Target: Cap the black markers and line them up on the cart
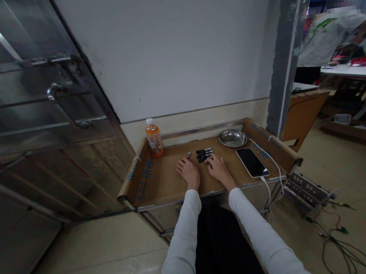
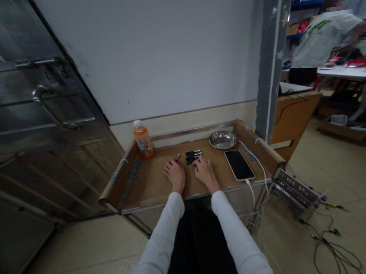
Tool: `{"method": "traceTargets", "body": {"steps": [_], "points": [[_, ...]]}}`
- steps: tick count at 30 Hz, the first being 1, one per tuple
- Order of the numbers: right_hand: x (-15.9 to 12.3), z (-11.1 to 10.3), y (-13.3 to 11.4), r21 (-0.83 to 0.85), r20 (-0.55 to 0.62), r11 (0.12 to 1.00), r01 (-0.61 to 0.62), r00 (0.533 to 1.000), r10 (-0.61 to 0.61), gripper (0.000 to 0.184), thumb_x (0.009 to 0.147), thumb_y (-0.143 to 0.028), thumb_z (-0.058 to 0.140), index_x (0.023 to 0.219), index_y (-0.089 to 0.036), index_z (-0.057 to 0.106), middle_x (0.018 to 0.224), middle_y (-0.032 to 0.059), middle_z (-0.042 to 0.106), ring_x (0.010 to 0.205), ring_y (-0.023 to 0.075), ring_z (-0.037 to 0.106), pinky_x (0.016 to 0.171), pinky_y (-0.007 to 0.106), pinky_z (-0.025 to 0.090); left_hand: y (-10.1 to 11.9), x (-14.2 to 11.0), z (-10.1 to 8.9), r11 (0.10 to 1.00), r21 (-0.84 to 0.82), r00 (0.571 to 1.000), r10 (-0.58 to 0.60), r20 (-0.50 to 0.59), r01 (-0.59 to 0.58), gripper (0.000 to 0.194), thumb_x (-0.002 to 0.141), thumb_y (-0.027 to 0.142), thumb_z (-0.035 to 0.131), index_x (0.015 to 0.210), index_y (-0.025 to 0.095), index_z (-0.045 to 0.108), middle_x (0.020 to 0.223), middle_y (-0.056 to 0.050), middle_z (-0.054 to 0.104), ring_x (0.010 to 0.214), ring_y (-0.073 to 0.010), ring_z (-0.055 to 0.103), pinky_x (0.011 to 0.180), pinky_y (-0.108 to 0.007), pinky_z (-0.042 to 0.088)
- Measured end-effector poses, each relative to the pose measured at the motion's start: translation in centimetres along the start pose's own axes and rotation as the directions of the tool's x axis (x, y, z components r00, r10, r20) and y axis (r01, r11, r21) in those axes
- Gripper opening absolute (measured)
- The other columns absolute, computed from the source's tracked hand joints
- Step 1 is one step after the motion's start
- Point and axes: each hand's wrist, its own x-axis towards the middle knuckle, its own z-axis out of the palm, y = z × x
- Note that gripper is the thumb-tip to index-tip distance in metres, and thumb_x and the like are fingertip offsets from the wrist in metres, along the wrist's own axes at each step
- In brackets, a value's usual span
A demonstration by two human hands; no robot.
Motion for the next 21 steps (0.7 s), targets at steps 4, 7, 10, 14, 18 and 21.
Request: {"method": "traceTargets", "body": {"steps": [4, 7, 10, 14, 18, 21], "points": [[0.0, 0.0, -0.1, 0.009, -0.006, 1.0, 0.001, 1.0, -0.001, 0.028, 0.085, -0.012, 0.04, 0.1, -0.02, 0.062, 0.107, 0.0085, 0.057, 0.103, 0.0202, 0.052, 0.089, 0.034, 0.036, -0.1, 0.2, 0.3, 0.998, -0.035, 0.997, -0.05, -0.053, 0.048, 0.028, 0.091, 0.012, 0.027, 0.1, 0.011, 0.054, 0.102, -0.017, 0.058, 0.098, -0.0272, 0.055, 0.084, -0.04, 0.043], [0.2, 0.3, -0.1, 0.017, -0.07, 1.0, -0.021, 0.997, 0.022, 0.032, 0.086, -0.014, 0.038, 0.111, -0.018, 0.058, 0.113, 0.0109, 0.056, 0.106, 0.0215, 0.051, 0.091, 0.036, 0.038, -0.1, 0.3, 0.1, 0.99, -0.141, 0.995, -0.006, -0.097, -0.008, 0.026, 0.092, 0.016, 0.03, 0.099, 0.011, 0.054, 0.1, -0.017, 0.057, 0.097, -0.0273, 0.055, 0.083, -0.04, 0.044], [0.3, 0.5, 0.0, 0.037, -0.165, 0.998, -0.054, 0.985, 0.059, 0.044, 0.085, -0.015, 0.041, 0.129, -0.013, 0.044, 0.121, 0.0154, 0.052, 0.111, 0.0238, 0.05, 0.092, 0.038, 0.041, -0.1, 0.4, -0.2, 0.94, -0.285, 0.98, 0.162, -0.118, -0.189, 0.023, 0.092, 0.017, 0.033, 0.096, 0.013, 0.055, 0.096, -0.014, 0.058, 0.095, -0.0255, 0.055, 0.084, -0.038, 0.044], [0.4, 0.8, 0.4, 0.1, -0.191, 0.995, -0.013, 0.981, 0.032, 0.051, 0.081, -0.012, 0.046, 0.132, -0.012, 0.04, 0.123, 0.0163, 0.05, 0.114, 0.0238, 0.05, 0.094, 0.038, 0.043, -0.1, 0.3, -0.3, 0.777, -0.501, 0.924, 0.338, -0.18, -0.381, 0.02, 0.092, 0.015, 0.034, 0.096, 0.016, 0.053, 0.095, -0.01, 0.059, 0.094, -0.0213, 0.056, 0.087, -0.035, 0.045], [0.6, 1.1, 0.7, 0.182, -0.147, 0.983, 0.025, 0.989, 0.002, 0.037, 0.082, -0.011, 0.044, 0.119, -0.016, 0.051, 0.116, 0.0125, 0.054, 0.104, 0.0201, 0.057, 0.092, 0.035, 0.046, -0.1, 0.2, 0.0, 0.621, -0.667, 0.896, 0.41, -0.172, -0.413, 0.018, 0.093, 0.02, 0.037, 0.105, 0.017, 0.05, 0.101, -0.01, 0.059, 0.098, -0.0185, 0.058, 0.089, -0.034, 0.047], [0.6, 1.2, 0.9, 0.231, -0.144, 0.973, 0.022, 0.989, 0.012, 0.034, 0.084, -0.012, 0.044, 0.116, -0.017, 0.052, 0.115, 0.0114, 0.056, 0.1, 0.0188, 0.059, 0.09, 0.034, 0.047, -0.2, 0.2, 0.3, 0.541, -0.754, 0.897, 0.417, -0.143, -0.372, 0.021, 0.093, 0.025, 0.041, 0.112, 0.017, 0.047, 0.105, -0.01, 0.059, 0.097, -0.0171, 0.06, 0.089, -0.033, 0.049]]}}
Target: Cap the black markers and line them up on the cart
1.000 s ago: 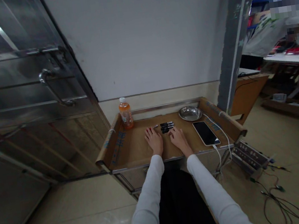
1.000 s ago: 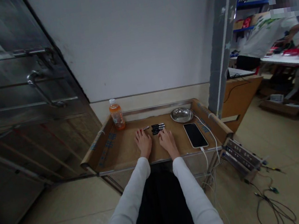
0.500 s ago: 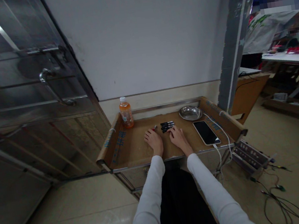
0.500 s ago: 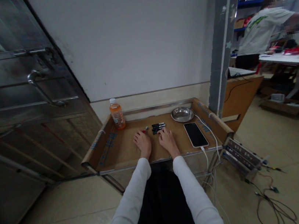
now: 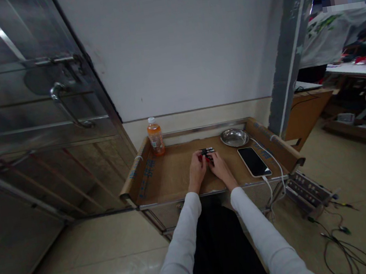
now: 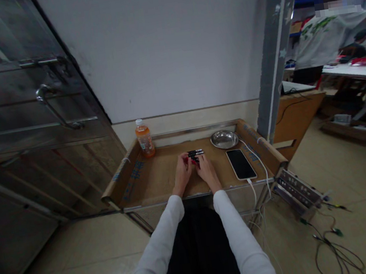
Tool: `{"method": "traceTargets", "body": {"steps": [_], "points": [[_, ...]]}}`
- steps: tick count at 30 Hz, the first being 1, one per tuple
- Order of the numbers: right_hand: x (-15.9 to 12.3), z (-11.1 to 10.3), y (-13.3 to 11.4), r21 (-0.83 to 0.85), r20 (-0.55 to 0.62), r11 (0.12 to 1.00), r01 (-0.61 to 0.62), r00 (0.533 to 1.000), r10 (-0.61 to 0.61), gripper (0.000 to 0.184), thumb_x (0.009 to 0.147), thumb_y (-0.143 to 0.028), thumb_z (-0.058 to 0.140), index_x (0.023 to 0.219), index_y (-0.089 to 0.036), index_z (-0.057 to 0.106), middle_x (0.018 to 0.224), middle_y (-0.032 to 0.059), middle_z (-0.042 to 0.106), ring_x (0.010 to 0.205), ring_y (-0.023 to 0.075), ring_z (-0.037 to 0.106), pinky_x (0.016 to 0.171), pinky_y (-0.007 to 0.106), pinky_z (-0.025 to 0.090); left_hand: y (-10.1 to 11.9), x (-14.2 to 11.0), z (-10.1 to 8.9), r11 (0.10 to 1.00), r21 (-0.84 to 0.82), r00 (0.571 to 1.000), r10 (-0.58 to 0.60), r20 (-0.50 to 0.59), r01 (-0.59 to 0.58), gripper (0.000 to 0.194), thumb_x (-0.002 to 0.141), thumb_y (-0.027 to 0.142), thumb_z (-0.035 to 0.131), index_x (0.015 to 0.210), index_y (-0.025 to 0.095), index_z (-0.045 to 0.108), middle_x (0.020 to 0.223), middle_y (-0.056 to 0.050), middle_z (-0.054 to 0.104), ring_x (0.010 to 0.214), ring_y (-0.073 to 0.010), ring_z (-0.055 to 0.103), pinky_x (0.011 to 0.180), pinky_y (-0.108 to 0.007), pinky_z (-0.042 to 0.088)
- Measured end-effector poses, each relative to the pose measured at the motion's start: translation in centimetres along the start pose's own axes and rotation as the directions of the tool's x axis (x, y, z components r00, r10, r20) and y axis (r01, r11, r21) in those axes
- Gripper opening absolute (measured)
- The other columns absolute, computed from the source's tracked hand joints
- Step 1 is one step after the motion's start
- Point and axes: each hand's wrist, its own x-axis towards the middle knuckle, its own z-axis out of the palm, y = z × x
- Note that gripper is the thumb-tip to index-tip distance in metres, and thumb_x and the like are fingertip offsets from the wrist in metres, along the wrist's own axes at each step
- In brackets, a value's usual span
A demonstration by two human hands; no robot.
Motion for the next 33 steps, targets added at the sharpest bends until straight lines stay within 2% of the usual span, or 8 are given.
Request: {"method": "traceTargets", "body": {"steps": [8, 14, 21, 24, 27, 31, 33], "points": [[-0.1, -0.2, 0.0, 0.002, 0.006, 1.0, 0.013, 1.0, -0.013, 0.027, 0.084, -0.013, 0.046, 0.109, -0.017, 0.057, 0.106, 0.0094, 0.062, 0.093, 0.0179, 0.06, 0.085, 0.032, 0.048, -0.5, -0.1, 0.2, 0.987, -0.154, 0.996, -0.059, -0.064, 0.049, 0.028, 0.092, 0.029, 0.046, 0.118, 0.018, 0.045, 0.106, -0.008, 0.061, 0.094, -0.0141, 0.062, 0.085, -0.03, 0.052], [-0.1, -0.2, 0.2, -0.008, 0.023, 1.0, 0.027, 0.999, -0.027, 0.024, 0.089, -0.016, 0.041, 0.102, -0.017, 0.062, 0.106, 0.0093, 0.062, 0.093, 0.0174, 0.06, 0.084, 0.029, 0.047, -0.3, -0.1, -0.4, 0.994, -0.063, 0.982, -0.104, -0.16, 0.095, 0.024, 0.094, 0.032, 0.043, 0.112, 0.019, 0.052, 0.107, -0.009, 0.061, 0.1, -0.0158, 0.061, 0.09, -0.032, 0.049], [-0.2, -0.4, -0.2, -0.04, -0.016, 0.998, -0.041, 0.999, 0.041, 0.027, 0.093, -0.018, 0.036, 0.1, -0.017, 0.061, 0.103, 0.01, 0.062, 0.093, 0.0179, 0.06, 0.084, 0.029, 0.045, -0.4, 0.0, -0.8, 0.993, -0.026, 0.967, -0.119, -0.225, 0.116, 0.023, 0.096, 0.031, 0.038, 0.108, 0.018, 0.053, 0.103, -0.008, 0.061, 0.099, -0.0162, 0.06, 0.09, -0.032, 0.048], [-0.1, -0.6, -0.3, -0.024, -0.107, 0.995, -0.093, 0.99, 0.09, 0.03, 0.092, -0.017, 0.031, 0.102, -0.015, 0.059, 0.102, 0.0116, 0.062, 0.095, 0.019, 0.058, 0.086, 0.031, 0.044, -0.4, -0.1, -0.7, 0.995, -0.008, 0.975, -0.099, -0.2, 0.099, 0.021, 0.096, 0.029, 0.039, 0.106, 0.018, 0.053, 0.102, -0.008, 0.061, 0.098, -0.0164, 0.06, 0.09, -0.033, 0.048], [0.1, -0.8, 0.1, 0.059, -0.207, 0.987, -0.148, 0.966, 0.157, 0.031, 0.089, -0.014, 0.03, 0.102, -0.015, 0.058, 0.102, 0.0123, 0.062, 0.097, 0.0194, 0.057, 0.089, 0.032, 0.043, -0.2, -0.2, -0.6, 0.998, 0.002, 0.989, -0.059, -0.138, 0.06, 0.019, 0.095, 0.026, 0.039, 0.105, 0.018, 0.054, 0.102, -0.009, 0.061, 0.098, -0.0169, 0.06, 0.09, -0.033, 0.048], [0.5, -0.7, 1.3, 0.222, -0.278, 0.949, -0.225, 0.918, 0.282, 0.03, 0.085, -0.015, 0.031, 0.095, -0.016, 0.059, 0.096, 0.0112, 0.065, 0.093, 0.019, 0.058, 0.087, 0.033, 0.044, 0.0, -0.1, -0.4, 0.999, 0.037, 0.998, -0.028, -0.05, 0.03, 0.015, 0.094, 0.02, 0.041, 0.102, 0.019, 0.054, 0.101, -0.007, 0.06, 0.096, -0.0162, 0.06, 0.089, -0.032, 0.048], [0.7, -0.7, 2.0, 0.277, -0.267, 0.92, -0.275, 0.898, 0.349, 0.028, 0.083, -0.017, 0.032, 0.091, -0.017, 0.059, 0.09, 0.0087, 0.065, 0.086, 0.018, 0.059, 0.084, 0.032, 0.045, 0.1, -0.1, -0.3, 0.998, 0.057, 1.0, -0.014, -0.018, 0.015, 0.014, 0.093, 0.018, 0.043, 0.102, 0.019, 0.054, 0.101, -0.006, 0.059, 0.095, -0.0152, 0.06, 0.088, -0.03, 0.049]]}}
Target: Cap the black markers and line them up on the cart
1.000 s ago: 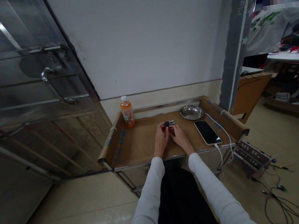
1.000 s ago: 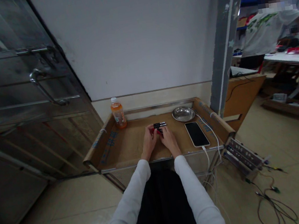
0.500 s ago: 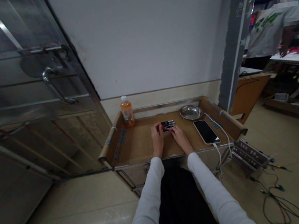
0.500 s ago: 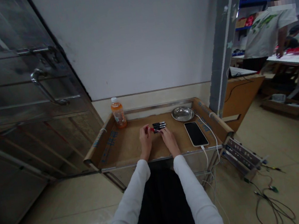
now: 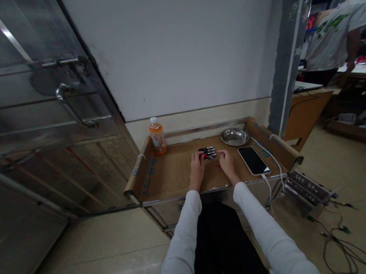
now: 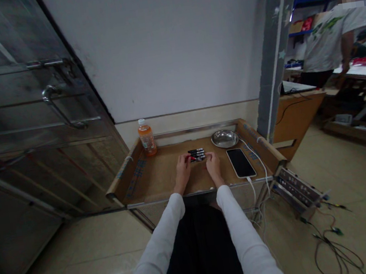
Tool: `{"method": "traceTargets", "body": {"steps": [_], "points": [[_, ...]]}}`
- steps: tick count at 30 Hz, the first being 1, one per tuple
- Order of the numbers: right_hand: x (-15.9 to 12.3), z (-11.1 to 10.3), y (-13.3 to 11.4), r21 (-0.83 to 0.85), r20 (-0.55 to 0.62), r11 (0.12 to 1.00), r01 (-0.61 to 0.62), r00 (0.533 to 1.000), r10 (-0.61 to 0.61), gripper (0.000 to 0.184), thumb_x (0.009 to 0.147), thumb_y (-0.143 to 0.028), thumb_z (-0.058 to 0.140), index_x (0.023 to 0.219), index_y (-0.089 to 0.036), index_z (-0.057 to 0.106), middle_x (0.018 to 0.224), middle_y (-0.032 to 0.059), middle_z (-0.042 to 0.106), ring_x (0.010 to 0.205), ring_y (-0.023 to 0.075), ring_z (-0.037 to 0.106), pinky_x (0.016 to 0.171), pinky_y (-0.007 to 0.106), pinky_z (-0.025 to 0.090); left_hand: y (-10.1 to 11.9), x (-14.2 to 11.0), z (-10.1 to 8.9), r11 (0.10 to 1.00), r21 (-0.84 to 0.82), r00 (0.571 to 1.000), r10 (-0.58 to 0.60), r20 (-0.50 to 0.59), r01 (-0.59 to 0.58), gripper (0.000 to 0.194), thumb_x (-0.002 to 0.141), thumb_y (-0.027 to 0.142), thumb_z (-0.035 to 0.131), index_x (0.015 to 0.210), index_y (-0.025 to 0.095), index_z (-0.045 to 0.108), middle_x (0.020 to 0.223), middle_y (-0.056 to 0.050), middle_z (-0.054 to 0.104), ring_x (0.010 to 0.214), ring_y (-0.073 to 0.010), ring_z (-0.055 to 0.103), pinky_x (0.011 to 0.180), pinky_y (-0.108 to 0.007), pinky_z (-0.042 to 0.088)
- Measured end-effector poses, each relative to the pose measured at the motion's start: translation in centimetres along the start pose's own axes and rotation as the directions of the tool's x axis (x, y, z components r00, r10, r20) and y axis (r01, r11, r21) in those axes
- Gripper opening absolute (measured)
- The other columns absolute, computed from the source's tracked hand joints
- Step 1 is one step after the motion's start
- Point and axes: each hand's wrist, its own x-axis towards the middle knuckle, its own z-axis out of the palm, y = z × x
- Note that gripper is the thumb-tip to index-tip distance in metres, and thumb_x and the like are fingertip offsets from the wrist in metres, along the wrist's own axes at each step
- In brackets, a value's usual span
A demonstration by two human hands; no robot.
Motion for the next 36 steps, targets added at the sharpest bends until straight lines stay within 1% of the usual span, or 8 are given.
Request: {"method": "traceTargets", "body": {"steps": [4, 8, 12, 15, 20, 24, 28, 36], "points": [[0.6, -0.8, 1.1, 0.036, 0.152, 0.999, 0.004, 0.988, -0.009, 0.023, 0.082, -0.02, 0.038, 0.086, -0.019, 0.061, 0.088, 0.006, 0.065, 0.084, 0.0173, 0.06, 0.083, 0.032, 0.046, -0.1, -0.1, 0.1, 1.0, 0.006, 0.995, 0.022, 0.094, -0.023, 0.013, 0.092, 0.016, 0.045, 0.1, 0.02, 0.054, 0.102, -0.006, 0.057, 0.094, -0.014, 0.06, 0.087, -0.028, 0.049], [0.2, -2.2, 1.6, -0.064, 0.324, 0.987, 0.146, 0.939, -0.118, 0.011, 0.078, -0.024, 0.054, 0.085, -0.019, 0.06, 0.091, 0.0037, 0.061, 0.086, 0.0171, 0.059, 0.083, 0.033, 0.046, 0.0, -0.3, 0.0, 0.996, 0.053, 0.97, 0.062, 0.236, -0.077, 0.011, 0.091, 0.018, 0.047, 0.095, 0.02, 0.057, 0.099, -0.004, 0.059, 0.093, -0.0158, 0.059, 0.087, -0.031, 0.048], [-0.9, -3.2, 1.9, -0.185, 0.345, 0.951, 0.247, 0.923, -0.172, 0.011, 0.074, -0.019, 0.061, 0.084, -0.02, 0.059, 0.09, 0.0033, 0.06, 0.091, 0.0191, 0.056, 0.086, 0.037, 0.045, 0.1, -0.4, -0.1, 0.979, 0.135, 0.94, 0.102, 0.326, -0.153, 0.01, 0.089, 0.016, 0.05, 0.089, 0.02, 0.059, 0.094, -0.004, 0.06, 0.097, -0.0186, 0.055, 0.091, -0.035, 0.045], [-1.5, -3.1, 1.7, -0.224, 0.39, 0.937, 0.267, 0.906, -0.165, 0.006, 0.077, -0.017, 0.058, 0.081, -0.02, 0.061, 0.086, 0.0026, 0.059, 0.09, 0.0191, 0.055, 0.088, 0.037, 0.044, -0.3, -0.5, 0.2, 0.975, 0.179, 0.941, 0.068, 0.332, -0.133, 0.013, 0.088, 0.012, 0.048, 0.087, 0.02, 0.058, 0.094, -0.005, 0.059, 0.097, -0.0187, 0.053, 0.092, -0.036, 0.044], [-1.4, -1.8, 0.7, -0.186, 0.433, 0.941, 0.284, 0.883, -0.181, 0.011, 0.08, -0.014, 0.056, 0.086, -0.019, 0.064, 0.09, 0.0036, 0.058, 0.088, 0.0164, 0.056, 0.085, 0.031, 0.045, -0.9, -0.9, 0.6, 0.964, 0.26, 0.962, -0.011, 0.271, -0.062, 0.016, 0.085, 0.007, 0.047, 0.089, 0.017, 0.059, 0.1, -0.007, 0.055, 0.099, -0.0196, 0.05, 0.092, -0.036, 0.044], [-1.2, -0.6, 0.5, -0.198, 0.416, 0.938, 0.286, 0.891, -0.184, 0.013, 0.081, -0.015, 0.056, 0.088, -0.019, 0.067, 0.091, 0.0042, 0.059, 0.085, 0.0155, 0.058, 0.084, 0.03, 0.045, -0.8, -1.0, 0.6, 0.942, 0.319, 0.964, 0.014, 0.264, -0.101, 0.016, 0.084, 0.007, 0.048, 0.091, 0.017, 0.059, 0.101, -0.008, 0.052, 0.099, -0.0206, 0.049, 0.091, -0.038, 0.044], [-1.1, 0.0, 1.0, -0.159, 0.371, 0.957, 0.243, 0.913, -0.17, 0.013, 0.08, -0.017, 0.057, 0.088, -0.019, 0.067, 0.088, 0.0043, 0.059, 0.08, 0.0155, 0.059, 0.079, 0.029, 0.047, -0.9, -0.9, 0.6, 0.928, 0.349, 0.958, 0.027, 0.284, -0.129, 0.007, 0.085, 0.016, 0.053, 0.09, 0.017, 0.058, 0.099, -0.008, 0.052, 0.099, -0.0216, 0.049, 0.09, -0.038, 0.043], [-0.8, 0.1, 1.6, -0.067, 0.209, 0.985, 0.158, 0.968, -0.141, 0.011, 0.075, -0.013, 0.052, 0.08, -0.018, 0.06, 0.082, 0.0049, 0.059, 0.076, 0.017, 0.057, 0.074, 0.03, 0.047, -1.0, -0.7, 0.7, 0.921, 0.38, 0.962, -0.02, 0.273, -0.089, 0.006, 0.088, 0.016, 0.05, 0.092, 0.017, 0.054, 0.098, -0.007, 0.053, 0.097, -0.0201, 0.05, 0.09, -0.037, 0.042]]}}
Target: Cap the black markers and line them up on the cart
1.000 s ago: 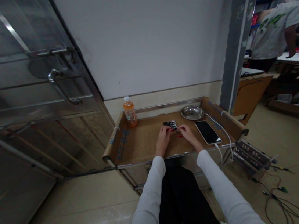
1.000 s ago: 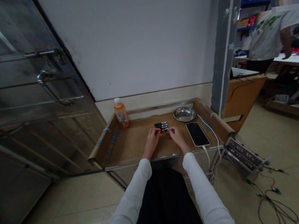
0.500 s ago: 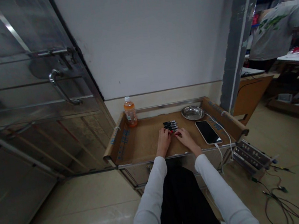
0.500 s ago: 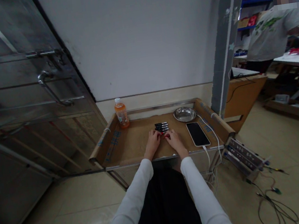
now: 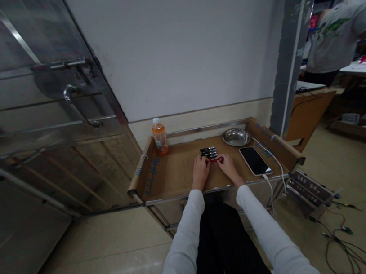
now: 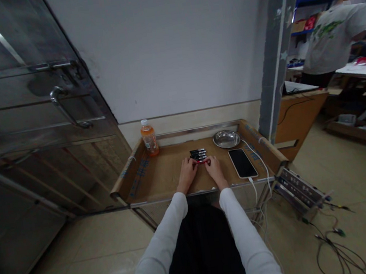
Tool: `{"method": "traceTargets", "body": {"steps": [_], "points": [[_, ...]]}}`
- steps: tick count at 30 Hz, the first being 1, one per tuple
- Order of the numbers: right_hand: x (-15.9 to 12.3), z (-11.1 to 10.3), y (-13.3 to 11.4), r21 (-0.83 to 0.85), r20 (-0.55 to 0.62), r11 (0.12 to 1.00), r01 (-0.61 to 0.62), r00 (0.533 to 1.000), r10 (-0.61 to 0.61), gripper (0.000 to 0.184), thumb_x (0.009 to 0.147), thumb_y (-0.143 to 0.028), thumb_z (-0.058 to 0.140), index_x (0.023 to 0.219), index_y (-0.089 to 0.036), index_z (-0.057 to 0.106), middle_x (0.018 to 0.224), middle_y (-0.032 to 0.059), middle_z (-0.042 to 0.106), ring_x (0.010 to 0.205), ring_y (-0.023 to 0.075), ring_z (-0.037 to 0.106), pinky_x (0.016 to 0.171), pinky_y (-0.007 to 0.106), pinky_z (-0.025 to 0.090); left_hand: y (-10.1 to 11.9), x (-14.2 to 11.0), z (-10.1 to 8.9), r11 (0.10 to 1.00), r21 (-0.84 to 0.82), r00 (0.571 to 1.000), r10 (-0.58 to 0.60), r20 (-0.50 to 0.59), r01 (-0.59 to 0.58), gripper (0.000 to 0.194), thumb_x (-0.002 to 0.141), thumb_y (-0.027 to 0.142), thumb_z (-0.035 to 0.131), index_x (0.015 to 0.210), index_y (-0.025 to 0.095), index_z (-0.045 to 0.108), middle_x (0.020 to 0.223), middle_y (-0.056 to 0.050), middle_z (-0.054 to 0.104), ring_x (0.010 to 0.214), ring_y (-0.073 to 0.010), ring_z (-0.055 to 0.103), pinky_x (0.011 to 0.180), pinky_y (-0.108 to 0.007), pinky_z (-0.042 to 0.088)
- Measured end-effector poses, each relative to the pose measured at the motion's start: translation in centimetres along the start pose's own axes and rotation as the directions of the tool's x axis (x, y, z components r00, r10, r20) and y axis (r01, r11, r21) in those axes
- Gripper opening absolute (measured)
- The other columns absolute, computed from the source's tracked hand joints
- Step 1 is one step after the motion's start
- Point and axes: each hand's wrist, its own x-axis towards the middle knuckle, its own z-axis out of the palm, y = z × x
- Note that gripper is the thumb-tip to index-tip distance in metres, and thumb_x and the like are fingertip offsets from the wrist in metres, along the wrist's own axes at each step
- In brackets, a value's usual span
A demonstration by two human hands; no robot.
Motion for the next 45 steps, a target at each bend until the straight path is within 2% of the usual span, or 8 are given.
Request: {"method": "traceTargets", "body": {"steps": [7, 10, 13, 16, 20, 24, 26, 45], "points": [[0.2, 0.5, 0.2, 0.008, -0.052, 0.999, -0.049, 0.997, 0.05, 0.007, 0.073, -0.016, 0.051, 0.08, -0.019, 0.051, 0.078, 0.0033, 0.059, 0.072, 0.016, 0.056, 0.071, 0.028, 0.046, 0.5, 0.1, -0.6, 0.997, 0.068, 0.998, -0.043, -0.048, 0.046, 0.01, 0.089, 0.016, 0.047, 0.095, 0.016, 0.055, 0.097, -0.008, 0.056, 0.095, -0.0212, 0.052, 0.088, -0.034, 0.043], [0.2, 0.2, 0.1, -0.02, -0.052, 0.999, -0.047, 0.998, 0.046, 0.007, 0.077, -0.018, 0.048, 0.084, -0.019, 0.051, 0.078, 0.0034, 0.059, 0.073, 0.0165, 0.056, 0.072, 0.029, 0.046, 0.5, 0.3, -0.9, 0.981, 0.143, 0.987, -0.118, -0.108, 0.133, 0.018, 0.091, 0.018, 0.041, 0.099, 0.015, 0.056, 0.1, -0.011, 0.059, 0.096, -0.0231, 0.054, 0.088, -0.036, 0.043], [0.3, -0.9, -0.1, -0.152, -0.051, 0.988, 0.0, 0.999, -0.008, 0.015, 0.081, -0.017, 0.043, 0.091, -0.017, 0.054, 0.089, 0.0081, 0.06, 0.083, 0.019, 0.056, 0.078, 0.032, 0.046, 0.1, 0.4, -0.8, 0.945, 0.18, 0.958, -0.249, -0.139, 0.272, 0.028, 0.09, 0.013, 0.036, 0.111, 0.012, 0.055, 0.11, -0.015, 0.06, 0.103, -0.0246, 0.055, 0.09, -0.037, 0.042], [0.4, -2.1, -0.3, -0.373, -0.008, 0.927, 0.045, 0.999, -0.052, 0.027, 0.083, -0.013, 0.04, 0.103, -0.015, 0.057, 0.104, 0.0133, 0.059, 0.099, 0.0225, 0.054, 0.09, 0.036, 0.042, -0.3, 0.6, -0.4, 0.925, 0.189, 0.943, -0.311, -0.118, 0.329, 0.036, 0.088, 0.01, 0.036, 0.12, 0.012, 0.052, 0.124, -0.016, 0.056, 0.116, -0.025, 0.05, 0.096, -0.037, 0.04], [0.4, -2.6, -0.8, -0.521, 0.099, 0.851, 0.066, 0.995, -0.016, 0.041, 0.084, -0.009, 0.036, 0.121, -0.012, 0.054, 0.12, 0.0165, 0.056, 0.11, 0.0236, 0.051, 0.095, 0.036, 0.038, -0.3, 1.0, -0.4, 0.905, 0.265, 0.943, -0.322, -0.084, 0.332, 0.033, 0.09, 0.013, 0.034, 0.115, 0.013, 0.056, 0.125, -0.016, 0.055, 0.118, -0.026, 0.049, 0.095, -0.039, 0.04], [0.4, -2.3, -1.1, -0.564, 0.18, 0.822, 0.074, 0.983, 0.035, 0.043, 0.088, -0.01, 0.033, 0.126, -0.01, 0.052, 0.128, 0.0164, 0.054, 0.118, 0.0235, 0.048, 0.099, 0.034, 0.036, -0.5, 1.4, -1.1, 0.9, 0.324, 0.951, -0.31, 0.003, 0.293, 0.03, 0.089, 0.013, 0.035, 0.106, 0.015, 0.059, 0.111, -0.014, 0.06, 0.106, -0.0254, 0.053, 0.09, -0.039, 0.041], [0.4, -2.2, -1.1, -0.568, 0.194, 0.819, 0.074, 0.98, 0.045, 0.043, 0.088, -0.011, 0.033, 0.127, -0.01, 0.052, 0.129, 0.0161, 0.054, 0.119, 0.0232, 0.048, 0.1, 0.034, 0.036, -0.7, 1.4, -1.4, 0.904, 0.319, 0.954, -0.299, -0.008, 0.286, 0.027, 0.089, 0.015, 0.037, 0.106, 0.016, 0.059, 0.111, -0.013, 0.06, 0.106, -0.0252, 0.052, 0.09, -0.038, 0.04], [-0.2, -1.7, 0.3, -0.482, 0.109, 0.866, 0.134, 0.99, -0.093, 0.042, 0.086, -0.01, 0.035, 0.123, -0.012, 0.055, 0.128, 0.0168, 0.056, 0.121, 0.0227, 0.05, 0.103, 0.04, 0.036, -1.4, 0.5, -0.9, 0.943, 0.192, 0.962, -0.269, -0.049, 0.273, 0.03, 0.087, 0.015, 0.042, 0.113, 0.016, 0.055, 0.125, -0.016, 0.056, 0.113, -0.028, 0.051, 0.095, -0.044, 0.039]]}}
